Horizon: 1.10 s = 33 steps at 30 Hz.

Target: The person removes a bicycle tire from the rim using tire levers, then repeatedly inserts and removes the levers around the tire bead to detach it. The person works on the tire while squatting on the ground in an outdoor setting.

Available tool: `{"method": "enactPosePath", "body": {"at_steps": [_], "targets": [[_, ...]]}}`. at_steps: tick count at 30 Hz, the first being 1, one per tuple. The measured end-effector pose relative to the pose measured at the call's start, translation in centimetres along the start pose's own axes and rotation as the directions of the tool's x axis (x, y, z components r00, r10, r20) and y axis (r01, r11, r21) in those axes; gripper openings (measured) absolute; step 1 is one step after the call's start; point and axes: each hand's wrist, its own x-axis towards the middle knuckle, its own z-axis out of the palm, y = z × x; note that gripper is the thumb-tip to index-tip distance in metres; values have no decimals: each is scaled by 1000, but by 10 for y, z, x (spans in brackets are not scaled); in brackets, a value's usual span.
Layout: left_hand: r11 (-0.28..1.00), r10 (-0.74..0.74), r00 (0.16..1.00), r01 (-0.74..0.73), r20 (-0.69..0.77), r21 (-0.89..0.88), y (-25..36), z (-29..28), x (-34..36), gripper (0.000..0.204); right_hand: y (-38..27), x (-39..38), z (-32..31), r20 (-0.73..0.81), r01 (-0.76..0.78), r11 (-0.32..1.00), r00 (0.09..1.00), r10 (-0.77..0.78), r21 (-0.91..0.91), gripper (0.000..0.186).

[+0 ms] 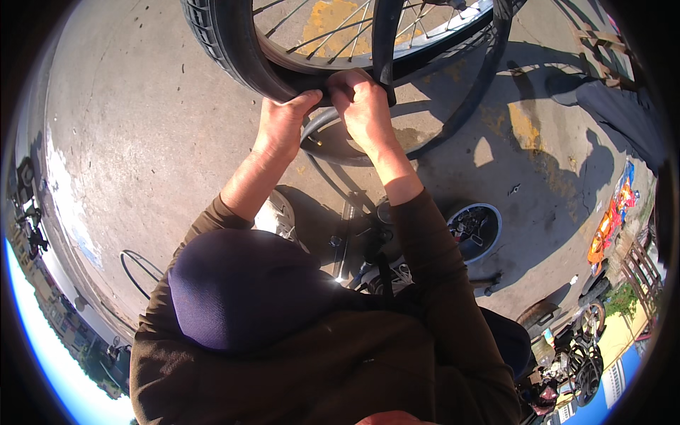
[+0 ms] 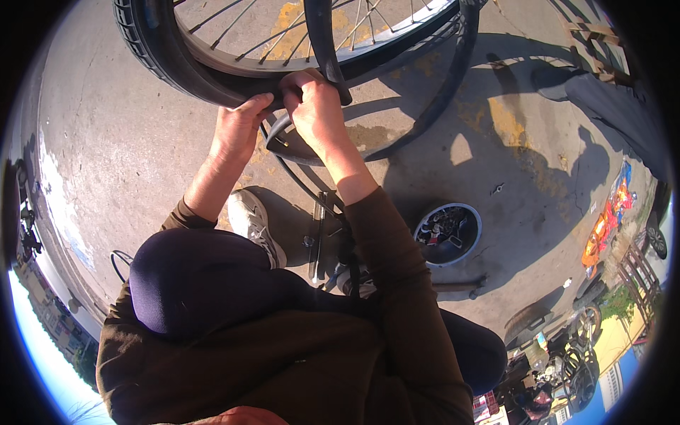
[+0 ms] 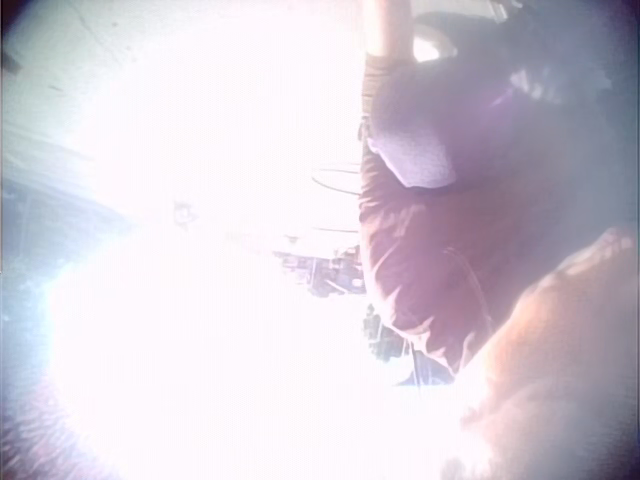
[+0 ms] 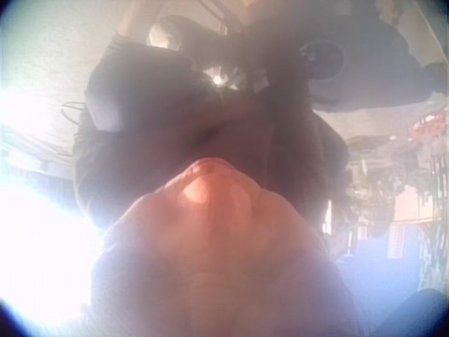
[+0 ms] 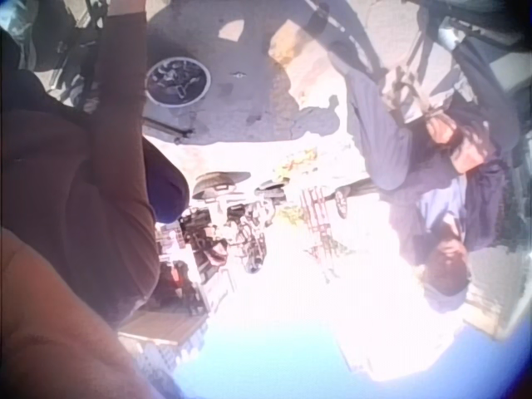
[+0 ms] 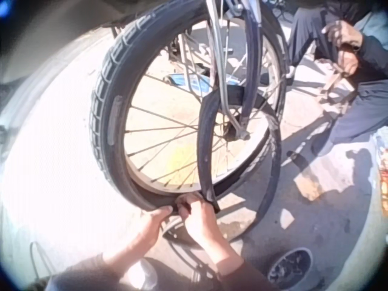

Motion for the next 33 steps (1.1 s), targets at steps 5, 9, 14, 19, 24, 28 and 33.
{"method": "enactPosePath", "body": {"at_steps": [5,9,14,19,24,28,33], "targets": [[1000,-4,1000,4,-11,-7,0,0,0,33,3,-4,6,-76,-62,996,995,67,68,14],[1000,-10,1000,10,-13,-29,0,2,0,36,9,3,7,-89,-25,1000,996,26,4,16],[1000,-11,1000,11,-13,-19,1,1,1,36,-1,10,1,13,-187,979,982,187,81,17],[1000,10,1000,-10,-11,-17,-4,0,3,34,-5,14,-2,43,-255,961,967,252,107,18],[1000,22,1000,-22,4,16,-6,-3,4,34,-7,17,-2,33,-246,969,969,245,23,20],[999,23,1000,-23,1,38,-6,-3,4,33,-8,17,-1,41,-254,967,967,253,20,20],[999,9,1000,-9,-2,32,-7,-4,5,32,0,16,2,8,-186,982,983,186,38,18]]}}
